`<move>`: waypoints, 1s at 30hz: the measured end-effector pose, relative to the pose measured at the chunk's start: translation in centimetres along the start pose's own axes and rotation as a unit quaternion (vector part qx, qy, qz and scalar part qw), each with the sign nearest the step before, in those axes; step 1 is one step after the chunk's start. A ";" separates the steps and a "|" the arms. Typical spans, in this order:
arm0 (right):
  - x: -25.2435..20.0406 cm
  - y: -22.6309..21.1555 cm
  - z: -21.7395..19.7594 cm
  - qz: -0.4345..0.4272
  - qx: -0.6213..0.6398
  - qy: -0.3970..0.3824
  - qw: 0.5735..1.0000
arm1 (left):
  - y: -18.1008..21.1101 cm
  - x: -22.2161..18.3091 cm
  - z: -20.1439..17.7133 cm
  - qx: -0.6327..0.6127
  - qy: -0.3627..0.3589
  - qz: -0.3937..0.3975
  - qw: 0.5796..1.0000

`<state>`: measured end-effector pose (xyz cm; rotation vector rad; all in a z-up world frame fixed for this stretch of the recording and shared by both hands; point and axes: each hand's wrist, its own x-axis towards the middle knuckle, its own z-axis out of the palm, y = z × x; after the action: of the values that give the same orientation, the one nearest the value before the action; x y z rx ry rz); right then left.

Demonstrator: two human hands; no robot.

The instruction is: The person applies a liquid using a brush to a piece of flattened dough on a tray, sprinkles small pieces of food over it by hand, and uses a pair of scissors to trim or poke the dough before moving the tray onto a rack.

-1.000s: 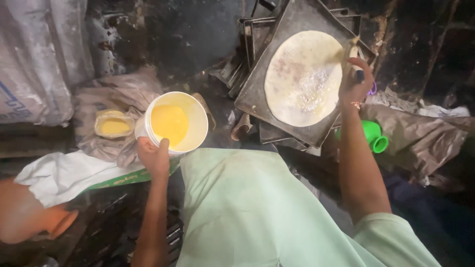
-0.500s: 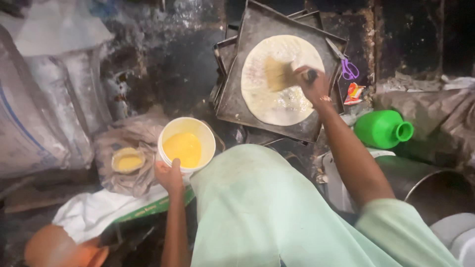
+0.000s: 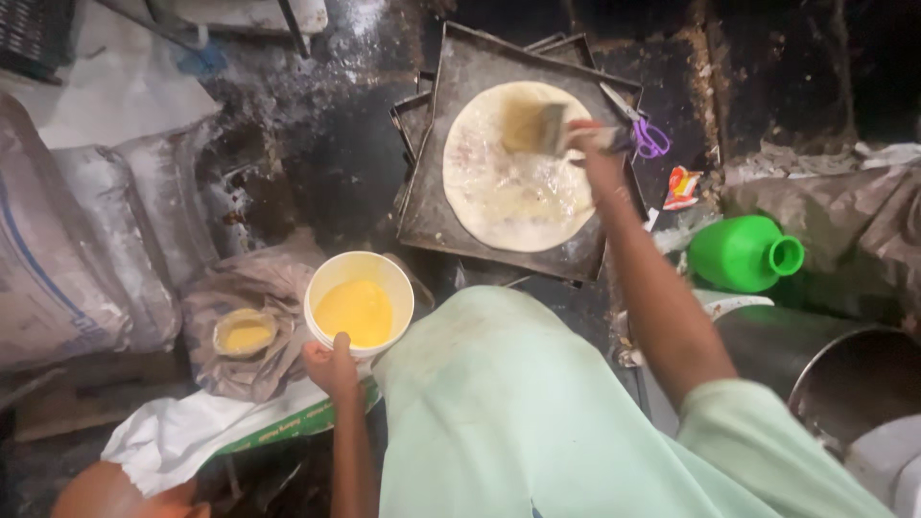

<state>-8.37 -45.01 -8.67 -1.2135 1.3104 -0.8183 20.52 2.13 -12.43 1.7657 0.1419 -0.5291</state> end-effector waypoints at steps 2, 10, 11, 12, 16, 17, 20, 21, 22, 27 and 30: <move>0.9 -1.4 -3.0 -0.014 -0.189 0.087 0.978 | -0.3 -0.3 -0.5 -0.009 0.004 0.000 1.000; -4.8 -1.1 -6.7 -0.302 -0.398 -0.159 0.852 | -0.6 -1.2 -0.6 -0.023 0.004 -0.010 1.000; -6.3 -0.3 -6.6 -0.251 -0.385 -0.199 0.866 | -0.5 -1.4 -0.5 -0.029 0.004 -0.015 0.999; -7.3 0.4 -5.9 -0.202 -0.368 -0.238 0.876 | -0.3 -1.4 -0.2 -0.035 0.006 -0.016 0.999; -8.4 0.4 -7.6 0.087 -0.171 -0.298 0.935 | 0.7 -1.7 0.1 -0.029 0.002 -0.017 0.999; -7.7 0.3 -8.0 0.105 -0.176 -0.241 0.949 | 1.0 -1.7 0.1 -0.032 -0.011 -0.018 0.999; -7.2 -0.6 -8.7 -0.071 -0.291 -0.050 0.953 | 1.3 -1.7 0.1 -0.021 -0.035 -0.003 0.999; -7.2 -1.4 -8.9 -0.152 -0.369 0.004 0.917 | 1.2 -1.7 0.1 0.000 -0.035 0.012 0.999; -7.5 -2.2 -9.1 -0.229 -0.440 0.060 0.866 | 1.3 -1.6 0.0 0.022 -0.037 0.027 0.999; -12.4 -2.5 -5.3 -0.253 -0.347 -0.030 0.903 | 1.1 -1.2 -0.4 -0.002 -0.062 0.012 0.998; -17.0 -2.0 -1.1 -0.205 -0.322 -0.202 0.902 | 1.4 -1.1 -0.1 -0.011 -0.058 -0.002 0.998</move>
<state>-11.58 -29.42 -2.18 -2.1120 1.0090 -0.3687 20.10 2.09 -10.75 1.7096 0.0696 -0.6285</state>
